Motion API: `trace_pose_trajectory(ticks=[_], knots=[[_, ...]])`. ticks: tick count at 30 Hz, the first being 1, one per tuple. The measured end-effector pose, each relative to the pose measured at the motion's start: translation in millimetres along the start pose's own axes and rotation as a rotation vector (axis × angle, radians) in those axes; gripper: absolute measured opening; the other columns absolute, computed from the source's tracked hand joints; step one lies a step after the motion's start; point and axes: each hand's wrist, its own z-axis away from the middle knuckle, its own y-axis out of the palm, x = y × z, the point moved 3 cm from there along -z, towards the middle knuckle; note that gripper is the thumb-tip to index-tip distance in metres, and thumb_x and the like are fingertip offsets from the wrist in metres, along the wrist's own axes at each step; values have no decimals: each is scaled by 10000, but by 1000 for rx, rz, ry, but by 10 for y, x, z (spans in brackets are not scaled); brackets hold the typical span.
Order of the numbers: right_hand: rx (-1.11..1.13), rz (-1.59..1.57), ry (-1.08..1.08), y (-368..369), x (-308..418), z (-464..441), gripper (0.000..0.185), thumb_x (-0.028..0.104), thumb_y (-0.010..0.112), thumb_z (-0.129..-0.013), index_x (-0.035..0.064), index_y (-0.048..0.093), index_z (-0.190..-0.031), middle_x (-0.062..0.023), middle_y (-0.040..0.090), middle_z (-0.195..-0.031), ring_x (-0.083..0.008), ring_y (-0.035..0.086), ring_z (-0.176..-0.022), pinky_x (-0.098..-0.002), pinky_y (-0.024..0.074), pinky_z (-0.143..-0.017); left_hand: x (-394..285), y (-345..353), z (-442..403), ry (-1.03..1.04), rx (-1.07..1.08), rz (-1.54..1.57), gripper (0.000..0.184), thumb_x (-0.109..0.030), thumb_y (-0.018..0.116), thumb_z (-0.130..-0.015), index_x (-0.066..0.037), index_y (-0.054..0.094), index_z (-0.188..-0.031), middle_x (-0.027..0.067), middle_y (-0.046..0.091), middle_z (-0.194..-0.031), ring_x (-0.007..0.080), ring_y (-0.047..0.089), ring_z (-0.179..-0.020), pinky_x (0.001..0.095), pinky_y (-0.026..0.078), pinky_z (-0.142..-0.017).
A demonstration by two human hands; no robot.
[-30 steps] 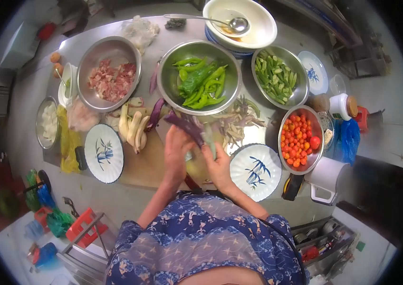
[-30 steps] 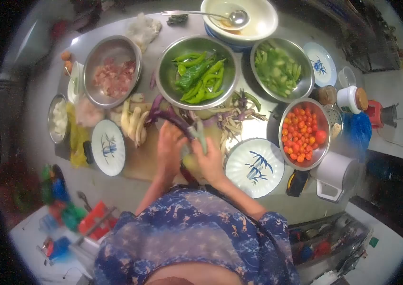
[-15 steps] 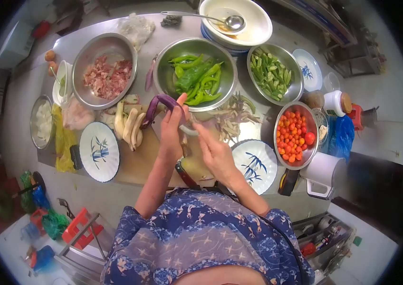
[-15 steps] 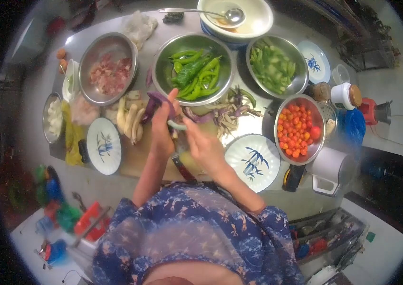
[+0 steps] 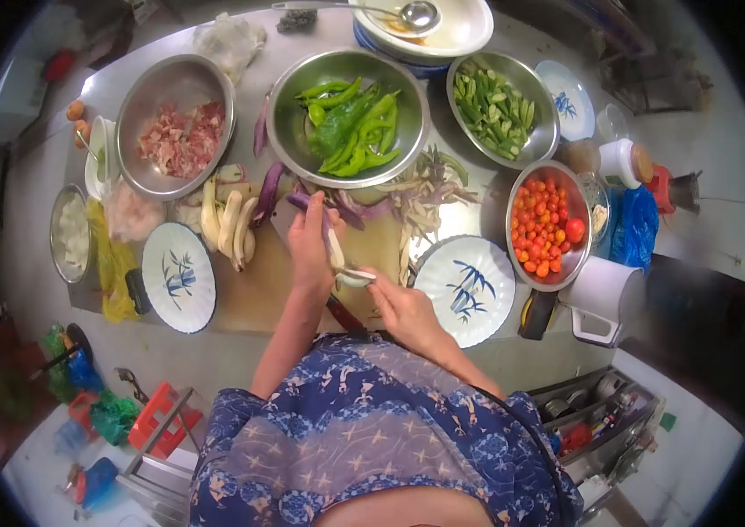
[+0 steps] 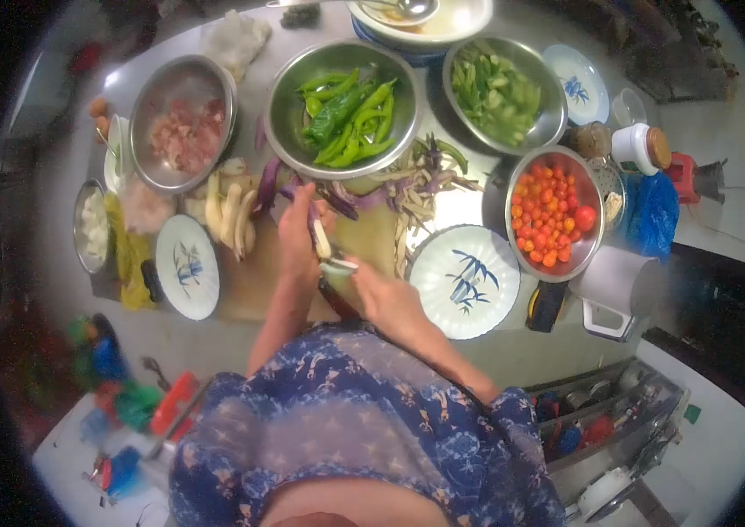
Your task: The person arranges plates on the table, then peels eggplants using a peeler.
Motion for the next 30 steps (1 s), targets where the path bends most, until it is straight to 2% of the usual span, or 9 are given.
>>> trace_pose_trajectory(ticks=[2,6,10,13,15,18,23,29,30], knots=[[85,-193,108,18,-175,-36,372,259,499,-1031,65,580,-1337,-237,683,-870,-351,690,-742,-427,521,-665,110,-238,-24,-28,-103,-49,227,-276,588,-1027,-90,545,-904,13,617,-760,85,566,-603,227,454,-529],[-127,-360,231,55,-667,-163,356,230,496,-1032,75,590,-1339,-163,588,-719,-187,528,-592,-340,465,-616,68,-111,-42,106,-97,-71,157,-215,616,-1012,-84,602,-926,8,643,-808,74,575,-681,224,462,-612],[-181,-302,206,-193,-214,-257,346,192,524,-1021,58,590,-1332,-181,627,-741,-230,601,-597,-352,479,-602,59,336,49,175,100,-188,59,-107,625,-992,-55,641,-971,-50,633,-893,15,528,-777,198,421,-676],[-364,-236,15,-227,-99,-293,360,133,575,-987,68,588,-1341,-203,659,-774,-304,666,-650,-378,500,-590,-17,630,80,223,167,-246,65,-94,624,-990,-41,657,-1010,-56,625,-880,13,524,-768,199,418,-673],[-361,-33,-63,-195,-43,-216,379,84,560,-994,80,571,-1372,-257,683,-972,-353,715,-791,-380,535,-651,-78,721,41,216,183,-292,100,-109,618,-995,-31,666,-1034,-64,615,-865,7,515,-755,196,406,-663],[-404,-92,-79,-252,37,-133,418,49,587,-968,88,560,-1384,-259,683,-980,-421,688,-847,-425,542,-647,-66,782,-11,170,185,-278,173,-188,601,-1015,-32,671,-1039,-50,615,-845,24,517,-722,203,407,-634],[-465,39,-120,-157,-29,0,472,33,609,-920,68,540,-1385,-176,698,-928,-331,677,-697,-415,522,-578,98,742,-153,-51,210,3,329,-321,552,-1040,-8,652,-1062,5,613,-832,80,531,-684,221,421,-587],[-478,70,-199,50,-156,120,442,49,618,-920,53,565,-1359,-178,698,-918,-316,673,-680,-402,510,-545,-273,1003,-152,72,112,27,407,-357,495,-1052,22,566,-1181,18,567,-821,93,492,-615,216,394,-539],[-473,52,-230,47,-119,93,431,58,622,-923,42,569,-1350,-178,700,-920,-317,675,-679,-400,508,-540,-331,966,-163,98,252,-92,481,-346,493,-1055,72,510,-1292,33,585,-855,101,519,-658,213,419,-578]])
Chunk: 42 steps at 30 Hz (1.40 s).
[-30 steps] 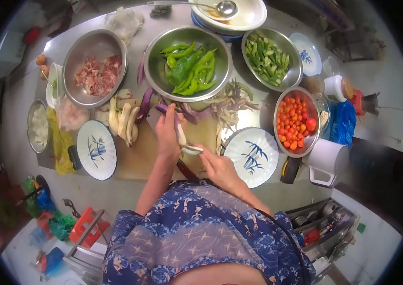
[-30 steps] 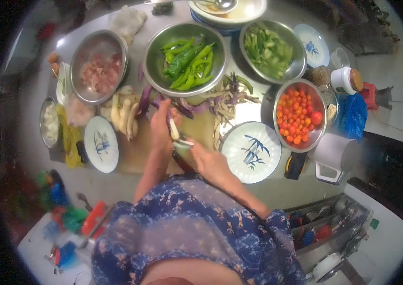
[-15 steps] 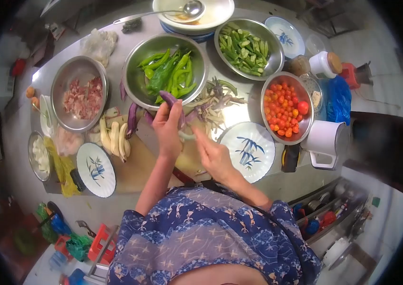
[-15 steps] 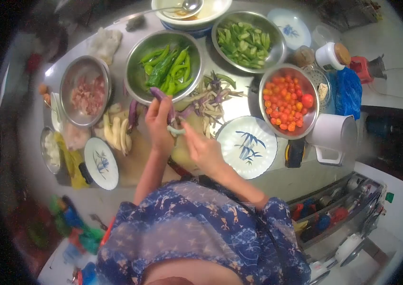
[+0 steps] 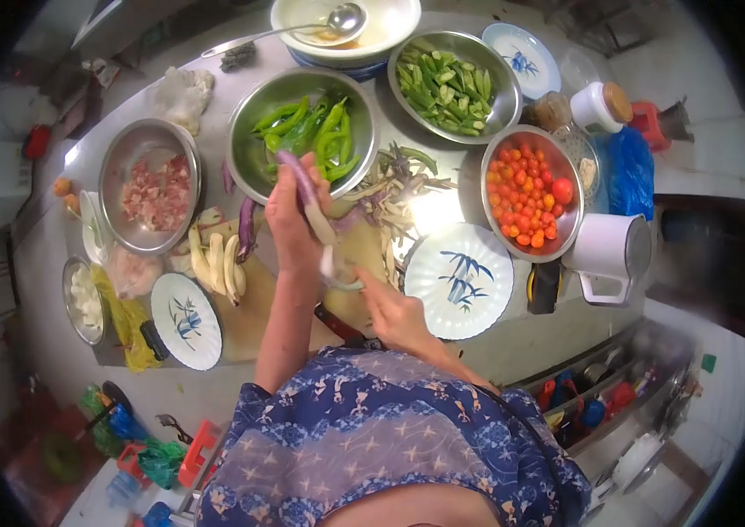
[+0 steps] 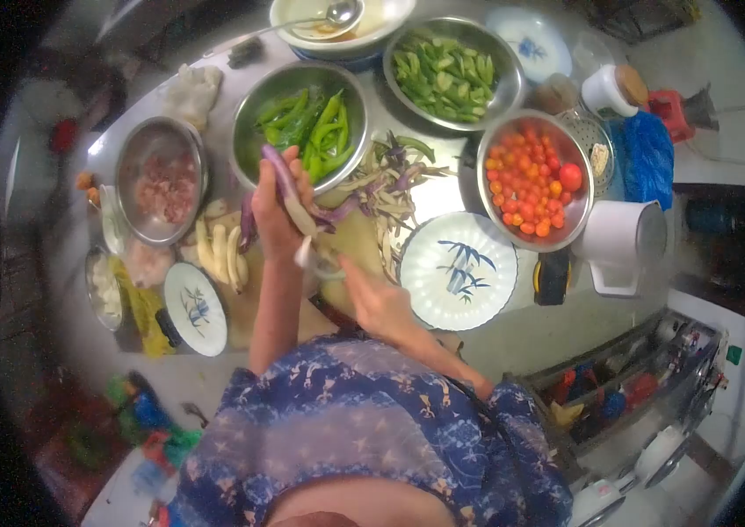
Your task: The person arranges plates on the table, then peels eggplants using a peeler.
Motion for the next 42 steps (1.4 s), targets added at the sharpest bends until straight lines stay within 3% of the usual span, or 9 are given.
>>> trace_pose_trajectory(ticks=[5,14,17,23,29,31,34,37,42], knots=[[-50,-20,37,-216,9,-191,410,63,620,-938,61,578,-1346,-197,707,-960,-323,687,-694,-389,518,-557,-17,-68,106,62,158,-224,599,-345,489,-1055,116,404,-1428,44,586,-841,103,530,-714,237,430,-609],[-221,9,-73,-162,37,-438,434,79,641,-928,82,577,-1357,-176,710,-932,-325,665,-615,-386,511,-521,108,122,227,-98,268,-87,491,-323,479,-1036,67,552,-1326,-30,539,-814,33,429,-689,190,343,-612],[-21,171,83,-170,86,-270,439,41,622,-939,75,565,-1374,-189,713,-945,-321,701,-713,-392,540,-600,161,122,218,-149,265,-34,469,-316,459,-1043,53,561,-1314,-40,523,-792,26,416,-688,193,337,-609],[8,266,14,-79,-14,86,495,89,662,-901,63,557,-1384,-110,596,-686,-274,592,-500,-388,452,-443,135,-23,-15,-125,123,240,503,-371,405,-1058,32,528,-1333,-32,484,-727,90,418,-645,227,354,-618],[-65,62,8,-80,3,-80,419,149,634,-944,46,563,-1344,-142,672,-770,-306,635,-555,-381,462,-466,64,-208,10,-212,316,122,539,-408,369,-1072,36,543,-1324,-31,475,-693,92,408,-632,249,333,-607],[135,-162,502,-7,-108,-107,348,159,632,-958,17,584,-1271,-146,681,-786,-239,654,-611,-338,474,-517,29,-234,45,-200,369,231,540,-418,382,-1071,31,534,-1329,-29,479,-707,93,415,-646,250,333,-614],[140,-521,530,74,-245,-188,262,199,621,-995,57,604,-1215,-4,584,-727,-78,510,-555,-245,410,-519,-34,-182,104,-130,286,151,506,-420,404,-1070,16,546,-1285,-23,486,-732,93,428,-669,253,345,-627],[44,-879,626,154,-211,-229,230,191,634,-984,52,598,-1163,44,576,-768,-58,496,-579,-218,390,-533,48,-156,159,-109,214,199,436,-407,422,-1069,-17,556,-1209,-13,490,-754,100,438,-687,256,367,-647],[26,-1043,657,170,-200,-312,210,137,635,-963,29,601,-1140,4,601,-809,-64,517,-608,-218,407,-545,270,-127,275,-107,109,250,352,-374,453,-1052,-48,544,-1152,2,501,-782,115,472,-737,259,399,-692]])
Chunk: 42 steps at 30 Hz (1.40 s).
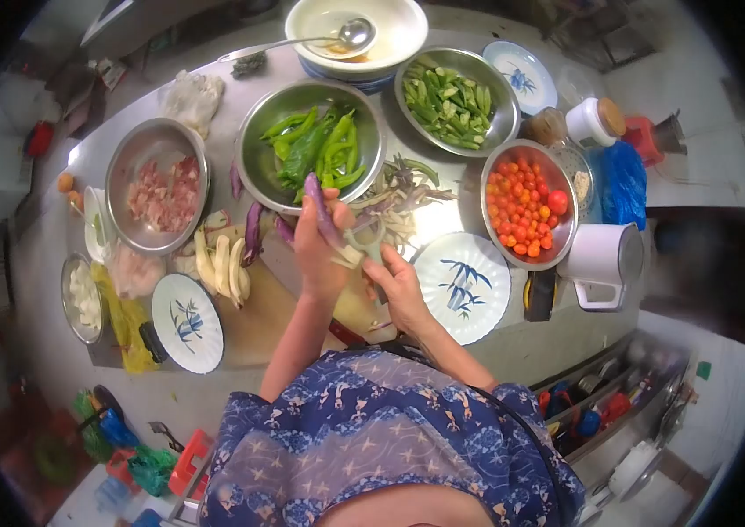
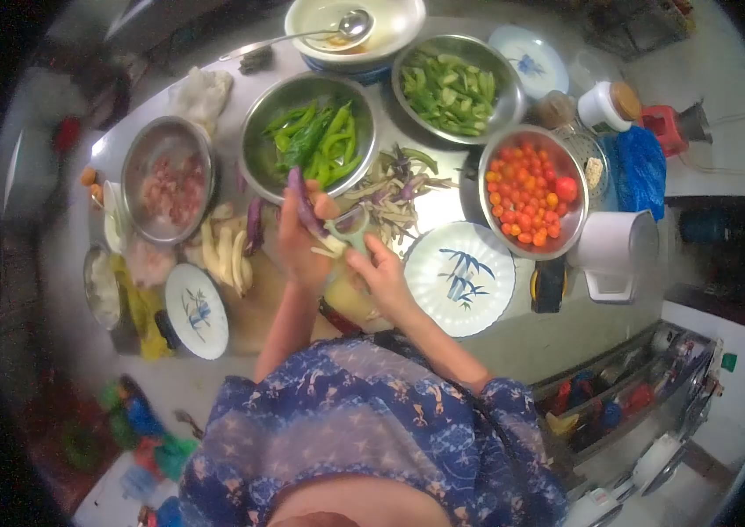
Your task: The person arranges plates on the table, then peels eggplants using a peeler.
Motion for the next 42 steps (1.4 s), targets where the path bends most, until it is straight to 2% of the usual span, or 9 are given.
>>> trace_pose_trajectory(ticks=[14,19,23,25,30,32,35,38,42], knots=[[60,121,62,-21,106,-127,215,83,592,-882,-12,647,-1067,-5,637,-791,-62,538,-654,-218,421,-594,99,-4,45,57,-240,167,273,-403,501,-1042,-135,552,-1045,-28,534,-763,107,532,-727,311,463,-668],[4,359,-296,51,111,-191,364,71,553,-859,-18,633,-1202,-38,680,-950,-106,601,-873,-271,495,-778,97,-46,95,48,-339,170,309,-429,446,-1053,-137,543,-1022,-28,512,-739,110,502,-694,306,448,-646],[101,332,-109,-57,217,-119,322,103,616,-880,-9,648,-1181,-41,683,-964,-86,590,-886,-274,495,-767,16,-94,90,54,-390,199,293,-382,474,-1057,-98,535,-1022,-6,530,-772,104,505,-711,261,429,-652],[186,453,-38,-60,250,-122,294,161,692,-895,-7,674,-1134,-22,683,-939,-69,579,-849,-251,488,-749,-90,-82,43,60,-67,309,309,-398,456,-1060,-103,537,-1024,-11,501,-755,104,457,-673,271,396,-615],[311,431,-117,19,305,-135,264,204,732,-904,15,699,-1084,6,671,-856,-37,556,-779,-247,471,-682,-93,27,93,-22,-142,301,331,-414,453,-1056,-96,545,-1045,-4,511,-757,110,467,-647,275,405,-589],[354,471,-188,101,420,-99,239,195,727,-907,21,703,-1070,3,667,-823,-26,547,-753,-252,466,-653,-74,-26,163,-131,-431,-9,374,-447,481,-1033,-83,567,-1046,19,567,-776,124,536,-622,269,442,-543],[368,678,-106,197,476,-75,233,189,737,-898,24,697,-1058,-76,669,-788,-85,605,-698,-301,466,-610,-81,-120,185,-84,-456,-48,406,-470,516,-1006,-72,595,-1022,30,609,-782,135,582,-597,260,461,-499],[379,784,-299,242,511,-33,211,140,721,-900,-13,675,-1039,-87,642,-776,-130,596,-674,-312,439,-598,99,-469,50,-222,-374,63,403,-468,535,-996,-74,612,-968,24,605,-748,120,572,-582,250,447,-492],[531,860,-564,273,586,-47,149,77,715,-838,-8,622,-918,-163,568,-737,-329,581,-649,-373,441,-585,9,-252,188,-407,-317,-66,346,-406,549,-991,-73,615,-926,16,577,-677,114,557,-559,245,431,-481]])
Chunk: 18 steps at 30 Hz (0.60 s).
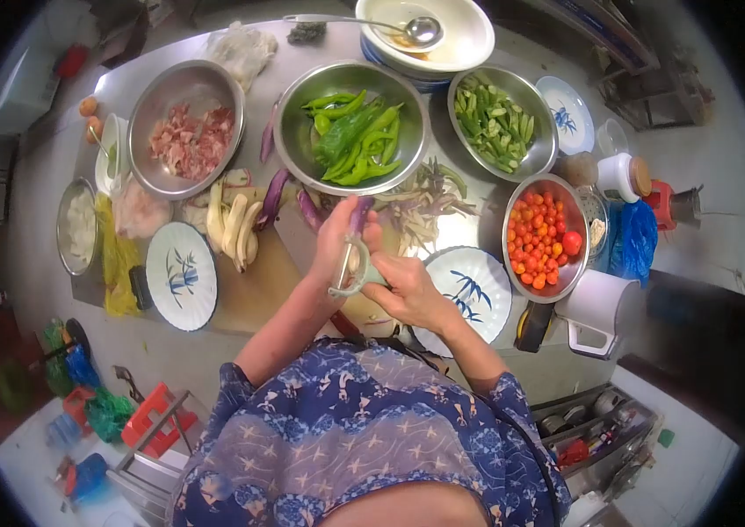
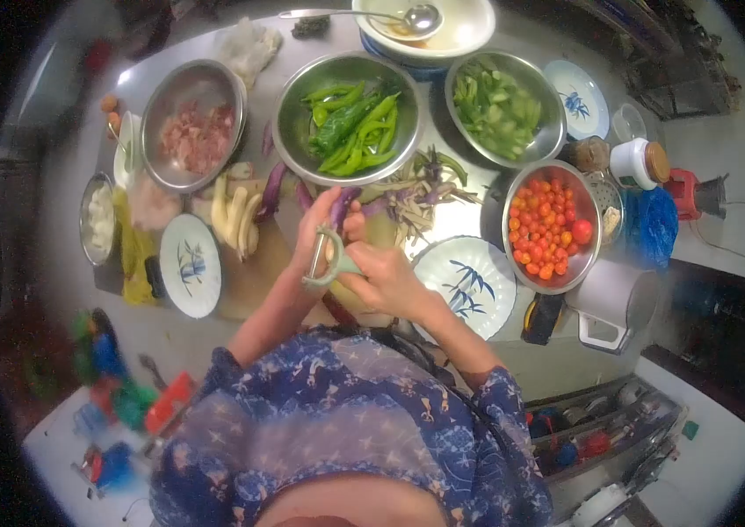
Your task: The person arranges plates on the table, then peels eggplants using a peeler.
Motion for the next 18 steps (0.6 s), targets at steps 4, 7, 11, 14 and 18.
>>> trace_pose_trajectory(ticks=[4,7,11,14,18], knots=[[137,60,-193,-64,43,-71,191,48,716,-742,-2,556,-833,-155,524,-720,-357,557,-669,-425,434,-585,-23,155,143,-164,-11,-72,297,-360,547,-986,-77,617,-933,30,601,-705,147,563,-557,285,458,-494],[241,158,-269,-113,122,-134,181,121,687,-764,30,539,-817,-150,555,-739,-350,608,-702,-426,472,-630,-22,285,272,-222,-71,-48,303,-335,606,-970,-37,639,-930,55,647,-702,167,603,-557,297,495,-489],[334,204,-267,-79,95,-132,195,120,681,-736,31,520,-804,-136,550,-737,-352,602,-709,-428,468,-629,151,52,181,-349,-16,-44,291,-332,604,-971,-49,666,-946,90,685,-826,196,658,-701,344,565,-673],[345,134,-233,-108,-8,-119,156,115,687,-781,25,603,-877,-140,574,-740,-296,608,-684,-388,475,-635,71,35,184,-307,-50,-109,285,-338,573,-990,-65,652,-994,102,686,-892,209,664,-792,369,562,-773],[169,-290,303,-147,-159,-47,155,142,668,-916,8,675,-994,-35,613,-705,-123,556,-604,-290,428,-570,-98,-29,154,-87,39,193,282,-325,517,-1036,-66,601,-1112,70,675,-936,183,651,-868,361,535,-844]])
